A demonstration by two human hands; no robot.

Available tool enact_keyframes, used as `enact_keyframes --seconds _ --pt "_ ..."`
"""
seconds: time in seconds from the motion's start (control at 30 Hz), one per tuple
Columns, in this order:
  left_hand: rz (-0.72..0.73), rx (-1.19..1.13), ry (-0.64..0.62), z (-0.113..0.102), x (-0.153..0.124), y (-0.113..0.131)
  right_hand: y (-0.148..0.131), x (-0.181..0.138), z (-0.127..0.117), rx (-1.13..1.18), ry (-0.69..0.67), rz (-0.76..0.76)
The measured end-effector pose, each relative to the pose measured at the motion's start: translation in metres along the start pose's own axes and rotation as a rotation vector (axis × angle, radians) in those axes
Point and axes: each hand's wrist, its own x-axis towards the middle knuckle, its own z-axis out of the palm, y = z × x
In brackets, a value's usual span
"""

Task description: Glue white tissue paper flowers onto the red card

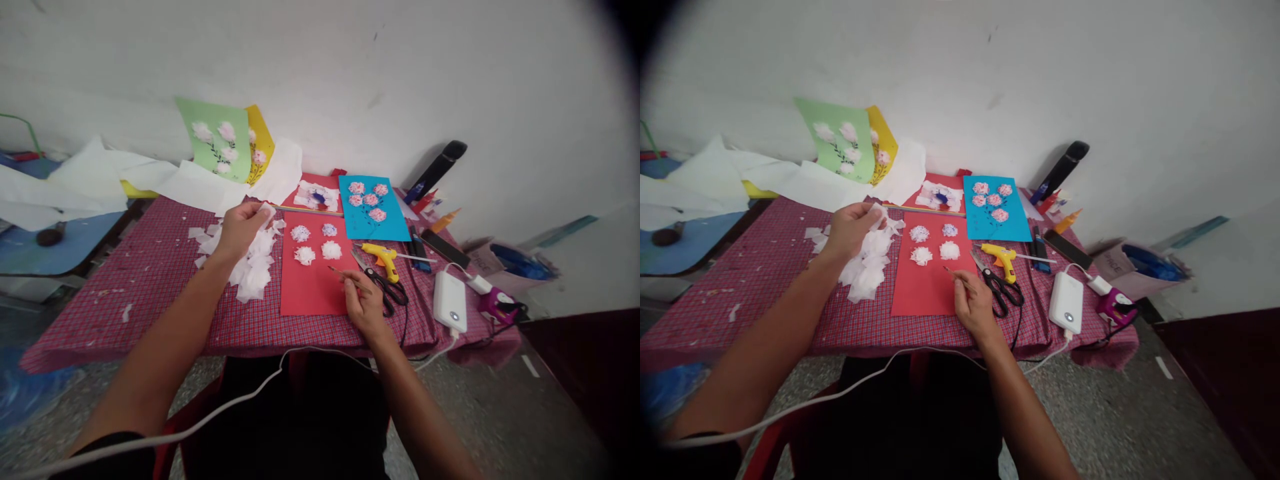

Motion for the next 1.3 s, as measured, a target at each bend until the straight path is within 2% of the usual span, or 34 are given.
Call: enact_keyframes --seconds 0.27,0.5,0.77,1.07,1.3 --pt "-0.019 -0.027 -0.008 0.0016 -0.0026 0.0066 -0.0029 0.0023 0.0002 0.000 0.015 -0.066" --pt "0.004 -0.028 -0.028 0.0005 -0.0008 0.0006 -0.0005 -0.0002 -0.0002 -0.004 0.037 0.013" --pt "0.030 -0.021 -0.066 -0.0002 -0.0035 0.0062 0.0012 -0.0034 -0.0009 0.014 0.038 0.078" --pt "0.030 -0.025 -0.053 -0.0001 -0.0017 0.0047 -0.0001 -0.0011 -0.0009 0.018 0.032 0.071" --pt "0.008 -0.118 -0.088 0.0010 -0.0024 0.0061 0.0000 -0.0016 -0.0005 0.022 0.037 0.056"
